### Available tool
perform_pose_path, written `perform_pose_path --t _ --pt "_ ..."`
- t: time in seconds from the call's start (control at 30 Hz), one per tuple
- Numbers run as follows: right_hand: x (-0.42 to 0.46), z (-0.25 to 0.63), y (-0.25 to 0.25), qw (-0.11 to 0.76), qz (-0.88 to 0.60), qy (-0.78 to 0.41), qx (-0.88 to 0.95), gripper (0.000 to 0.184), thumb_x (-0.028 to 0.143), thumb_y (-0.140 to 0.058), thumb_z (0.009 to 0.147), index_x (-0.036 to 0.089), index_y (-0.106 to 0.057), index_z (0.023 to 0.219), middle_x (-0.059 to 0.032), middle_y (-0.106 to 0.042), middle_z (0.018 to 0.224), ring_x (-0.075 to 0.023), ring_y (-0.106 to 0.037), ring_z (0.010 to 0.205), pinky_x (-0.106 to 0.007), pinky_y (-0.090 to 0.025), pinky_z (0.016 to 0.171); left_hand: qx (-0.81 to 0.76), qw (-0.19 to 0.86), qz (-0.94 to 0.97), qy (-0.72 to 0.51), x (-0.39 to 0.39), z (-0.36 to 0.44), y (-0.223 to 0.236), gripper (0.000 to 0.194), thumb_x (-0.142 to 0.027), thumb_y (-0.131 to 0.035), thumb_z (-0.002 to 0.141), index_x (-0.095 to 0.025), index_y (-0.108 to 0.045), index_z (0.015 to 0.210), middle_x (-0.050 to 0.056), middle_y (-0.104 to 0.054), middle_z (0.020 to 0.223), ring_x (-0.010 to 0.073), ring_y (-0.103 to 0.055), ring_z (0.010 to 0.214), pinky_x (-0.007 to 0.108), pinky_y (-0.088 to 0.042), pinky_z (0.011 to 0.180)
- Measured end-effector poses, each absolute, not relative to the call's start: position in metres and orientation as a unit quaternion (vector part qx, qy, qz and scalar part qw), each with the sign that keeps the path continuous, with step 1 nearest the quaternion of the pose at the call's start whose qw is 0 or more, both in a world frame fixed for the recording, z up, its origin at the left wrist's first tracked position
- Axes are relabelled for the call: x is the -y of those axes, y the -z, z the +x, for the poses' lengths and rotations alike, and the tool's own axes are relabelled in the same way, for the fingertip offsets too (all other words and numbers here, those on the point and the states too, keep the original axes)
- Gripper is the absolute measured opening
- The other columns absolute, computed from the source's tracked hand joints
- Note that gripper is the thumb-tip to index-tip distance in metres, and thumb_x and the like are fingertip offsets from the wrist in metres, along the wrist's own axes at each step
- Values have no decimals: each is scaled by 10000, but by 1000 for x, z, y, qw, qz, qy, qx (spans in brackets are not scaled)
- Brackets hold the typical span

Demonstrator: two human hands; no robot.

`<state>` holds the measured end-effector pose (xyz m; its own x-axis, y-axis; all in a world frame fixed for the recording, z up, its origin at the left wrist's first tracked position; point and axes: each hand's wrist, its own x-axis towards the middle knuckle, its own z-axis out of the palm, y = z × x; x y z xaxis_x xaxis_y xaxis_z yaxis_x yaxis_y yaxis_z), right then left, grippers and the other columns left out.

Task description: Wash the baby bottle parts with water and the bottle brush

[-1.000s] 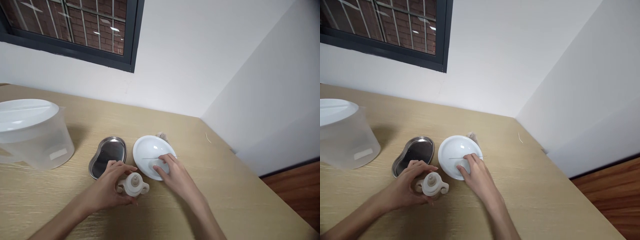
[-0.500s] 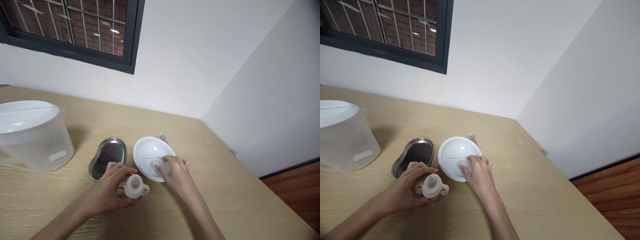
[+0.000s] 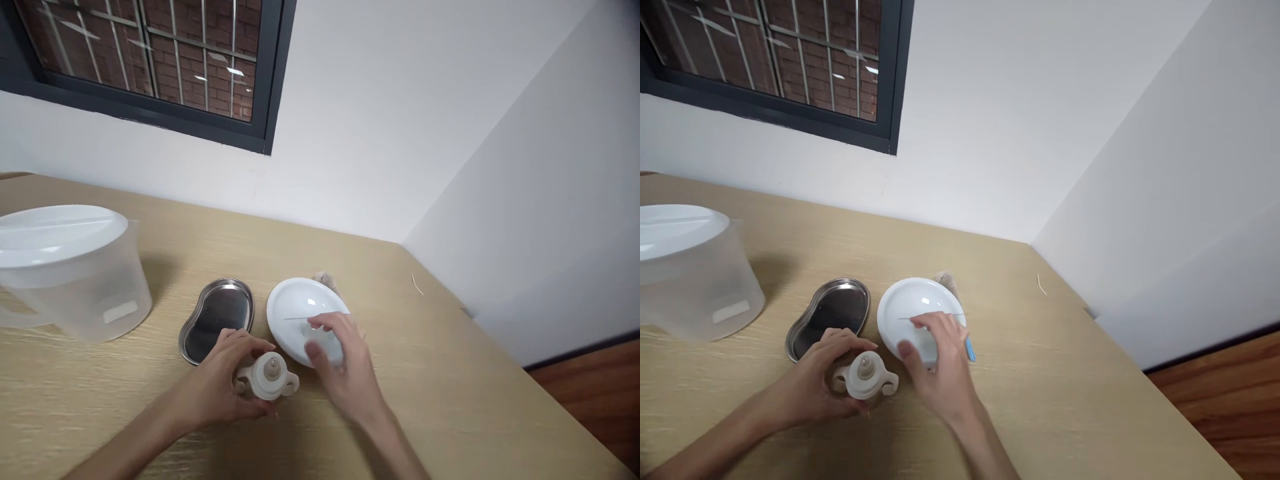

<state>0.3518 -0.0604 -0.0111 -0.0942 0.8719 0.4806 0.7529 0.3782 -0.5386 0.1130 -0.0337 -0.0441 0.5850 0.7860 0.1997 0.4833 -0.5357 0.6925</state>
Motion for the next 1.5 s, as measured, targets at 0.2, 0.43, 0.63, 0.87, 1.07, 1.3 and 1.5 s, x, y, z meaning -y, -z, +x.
perform_pose_path --t 0.2,0.43,0.63,0.87,1.07,1.3,1.5 --pt "75 318 17 359 -499 -105 782 550 528 -768 701 227 -525 1091 -79 -581 1081 -273 -551 992 -435 -395 878 -374 299 836 -267 34 116 43 500 -393 -774 676 -249 -620 1129 35 -631 980 245 -540 955 372 -472 847" --pt "74 306 24 375 -518 -94 763 395 433 -824 664 224 -590 904 -41 -623 918 -239 -578 879 -420 -404 841 -380 315 827 -270 33 113 44 524 -217 -759 603 -269 -643 1111 8 -649 970 235 -552 951 356 -471 836" --pt "73 310 19 377 -511 -204 745 373 382 -842 657 226 -631 922 -51 -642 945 -229 -575 913 -364 -478 794 -365 324 825 -284 29 114 44 460 -310 -783 591 -242 -667 1031 8 -662 939 225 -586 921 349 -479 833" --pt "64 334 14 318 -412 -353 778 454 264 -714 831 336 -596 1263 -38 -624 1167 -204 -609 1065 -385 -521 921 -363 343 822 -274 26 112 45 554 -378 -834 541 -246 -675 1055 27 -665 1022 244 -600 976 380 -490 887" --pt "71 351 11 339 -475 -306 752 608 328 -618 897 360 -355 1445 -70 -536 1303 -222 -545 1177 -420 -520 964 -339 358 832 -254 25 111 41 552 -373 -836 586 -275 -674 1104 16 -686 1030 247 -588 1001 404 -459 936" --pt "80 316 29 320 -473 -230 788 904 363 -779 761 305 -254 1496 -123 -538 1243 -280 -556 1100 -496 -506 941 -350 349 833 -249 25 110 44 662 -426 -848 571 -280 -644 1184 31 -668 1042 266 -575 1024 394 -472 903" --pt "79 322 32 361 -467 -248 768 767 353 -767 784 357 -344 1425 -71 -608 1185 -272 -568 1143 -482 -509 956 -363 351 827 -246 28 110 42 698 -329 -819 572 -286 -599 1232 27 -653 1089 264 -578 1023 398 -480 894"
